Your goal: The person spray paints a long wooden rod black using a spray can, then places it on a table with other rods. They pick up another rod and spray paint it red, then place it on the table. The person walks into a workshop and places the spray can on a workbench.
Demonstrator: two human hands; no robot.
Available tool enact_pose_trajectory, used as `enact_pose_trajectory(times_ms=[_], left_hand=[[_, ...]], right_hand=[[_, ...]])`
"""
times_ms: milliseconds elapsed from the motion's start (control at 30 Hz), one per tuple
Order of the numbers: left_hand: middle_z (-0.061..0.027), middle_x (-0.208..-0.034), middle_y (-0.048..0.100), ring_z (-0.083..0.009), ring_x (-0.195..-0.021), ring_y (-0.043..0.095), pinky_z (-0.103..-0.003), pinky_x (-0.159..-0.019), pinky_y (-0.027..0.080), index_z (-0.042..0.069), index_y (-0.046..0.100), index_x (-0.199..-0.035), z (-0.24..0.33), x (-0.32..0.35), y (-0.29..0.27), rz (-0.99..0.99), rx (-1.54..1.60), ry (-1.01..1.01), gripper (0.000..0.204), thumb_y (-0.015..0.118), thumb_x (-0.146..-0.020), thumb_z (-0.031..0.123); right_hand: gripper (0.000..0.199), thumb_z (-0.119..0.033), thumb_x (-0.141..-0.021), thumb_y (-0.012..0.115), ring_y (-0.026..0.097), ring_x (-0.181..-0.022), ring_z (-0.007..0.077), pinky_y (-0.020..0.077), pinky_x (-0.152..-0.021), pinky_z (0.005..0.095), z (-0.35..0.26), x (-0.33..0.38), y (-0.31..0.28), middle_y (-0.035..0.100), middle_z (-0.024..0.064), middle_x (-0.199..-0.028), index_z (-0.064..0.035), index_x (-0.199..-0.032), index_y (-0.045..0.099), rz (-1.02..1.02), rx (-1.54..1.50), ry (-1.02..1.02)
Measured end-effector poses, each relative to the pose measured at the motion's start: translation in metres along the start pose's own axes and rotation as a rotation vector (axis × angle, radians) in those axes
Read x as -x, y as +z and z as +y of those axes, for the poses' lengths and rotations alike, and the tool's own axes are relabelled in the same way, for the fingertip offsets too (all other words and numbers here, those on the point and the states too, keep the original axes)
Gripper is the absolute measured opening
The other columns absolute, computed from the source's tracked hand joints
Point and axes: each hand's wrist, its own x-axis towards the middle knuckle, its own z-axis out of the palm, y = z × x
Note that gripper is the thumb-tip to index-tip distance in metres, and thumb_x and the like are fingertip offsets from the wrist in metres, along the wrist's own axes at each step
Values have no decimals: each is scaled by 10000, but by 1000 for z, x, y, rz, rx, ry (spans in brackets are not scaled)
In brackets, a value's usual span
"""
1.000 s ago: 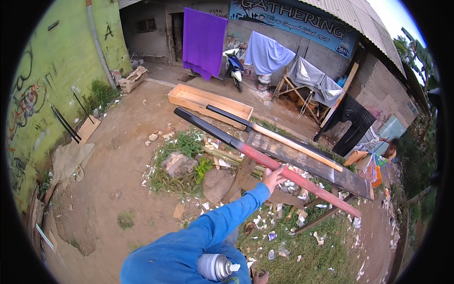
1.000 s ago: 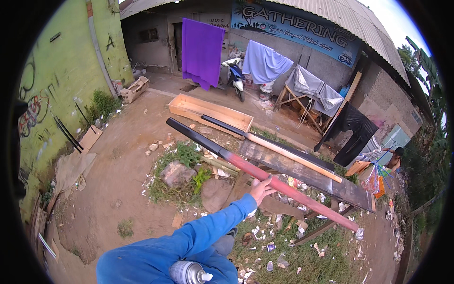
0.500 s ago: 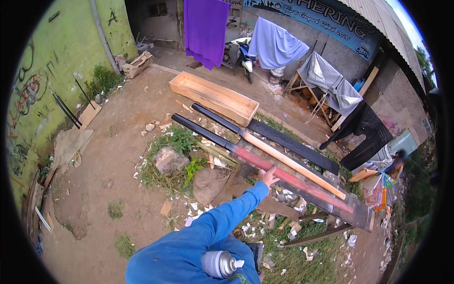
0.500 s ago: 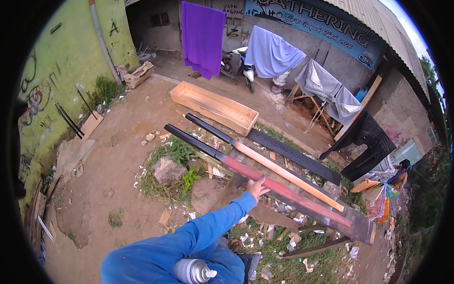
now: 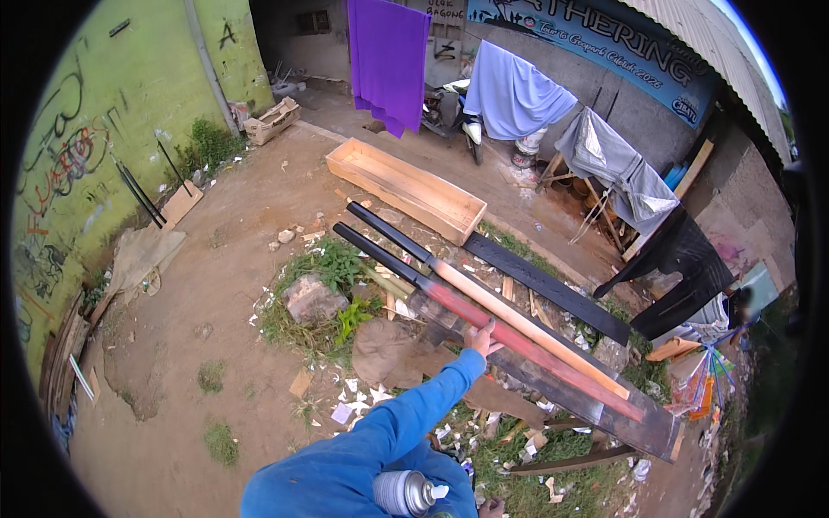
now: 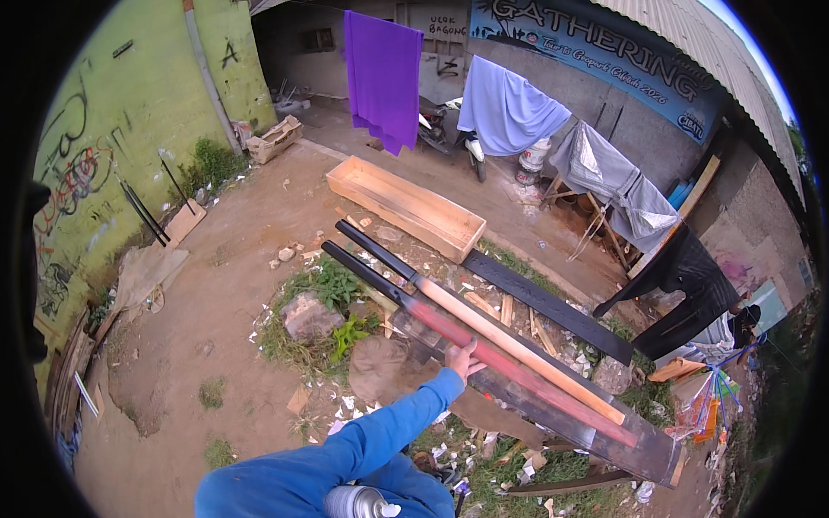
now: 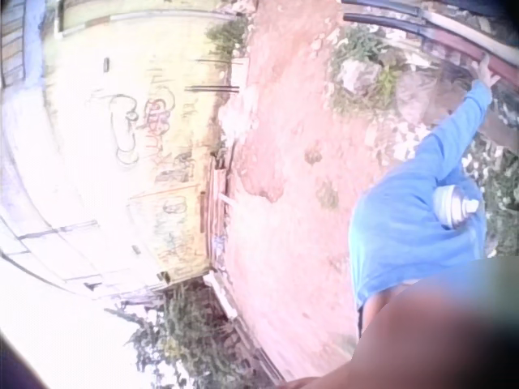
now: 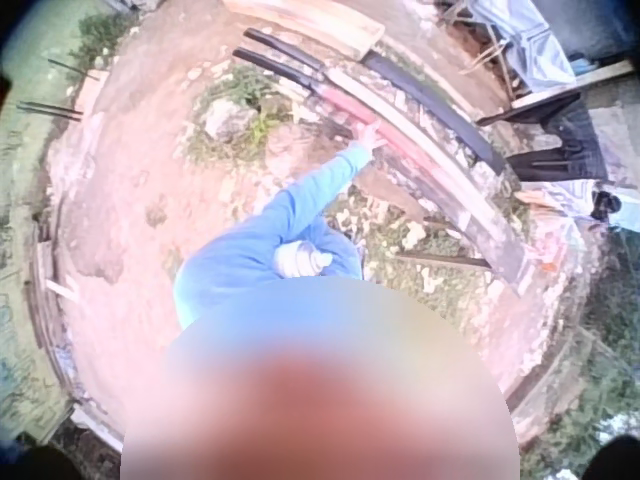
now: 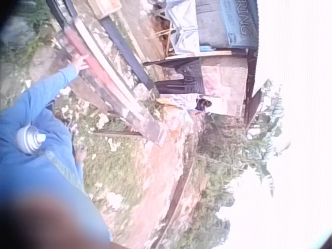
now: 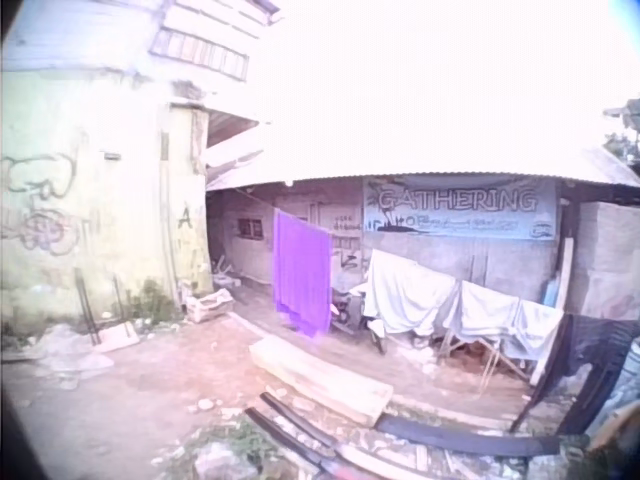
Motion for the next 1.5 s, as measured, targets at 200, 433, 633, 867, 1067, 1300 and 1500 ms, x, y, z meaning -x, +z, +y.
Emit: enact_pose_trajectory(times_ms=[200, 433, 633, 867, 1067, 1300, 1500], left_hand=[[-148, -1134, 561, -316, -971, 622, -507, -811, 578, 5, 477, -1186, -7, -7, -14, 32, -28, 10, 428, 667, -891, 251], [-155, -1159, 546, -347, -975, 622, -557, -766, 584, 62, 384, -1253, -18, -16, -18, 126, -96, 98, 495, 676, -884, 216], [-211, -1242, 496, -406, -1113, 565, -570, -866, 544, 5, 348, -1281, -13, -20, -20, 89, -76, 4, 449, 578, -940, 184], [-193, -1253, 506, -406, -1140, 543, -589, -944, 489, 13, 394, -1290, -13, -18, -17, 26, -56, 23, 435, 577, -942, 200], [-202, -1295, 477, -401, -1200, 503, -573, -1007, 445, -1, 398, -1296, -14, -19, -18, 28, -26, 18, 451, 587, -928, 177], [-207, -1287, 473, -376, -1245, 460, -534, -1024, 438, -11, 384, -1300, -24, 10, 12, 110, -161, -52, 486, 581, -882, 141], [-139, -1206, 551, -309, -1168, 522, -502, -905, 470, 54, 520, -1211, -49, 46, 22, -252, -829, 277, 425, 641, -806, 102]], right_hand=[[590, 21, -782, 598, 423, -1223, 435, 325, -1050, 482, -61, -56, -75, 440, 258, -1300, 21, -1338, 400, 488, -100, -409], [707, -28, -656, 559, 318, -1355, 401, 133, -1165, 541, -189, -186, -153, 402, 230, -1396, -55, -1350, 430, 436, 533, -846], [573, -172, -785, 546, 482, -1235, 323, 178, -1098, 664, -196, -243, -141, 548, 150, -1253, -184, -1351, 463, 68, 769, -473], [528, -140, -812, 496, 455, -1254, 357, 242, -1063, 615, -184, -263, -138, 537, 211, -1260, -194, -1337, 500, 137, 621, -566], [566, -139, -798, 510, 466, -1238, 373, 267, -1038, 583, -190, -266, -147, 528, 207, -1263, -181, -1361, 465, 53, 624, -554], [547, -124, -736, 545, 497, -1178, 341, 357, -978, 478, -173, -274, -140, 545, 178, -1226, -20, -1263, 447, 78, 634, -560], [500, -65, -550, 655, 482, -1073, 359, 404, -903, 492, -170, -270, -134, 524, 124, -1050, -125, -1026, 513, 110, 389, -728]])
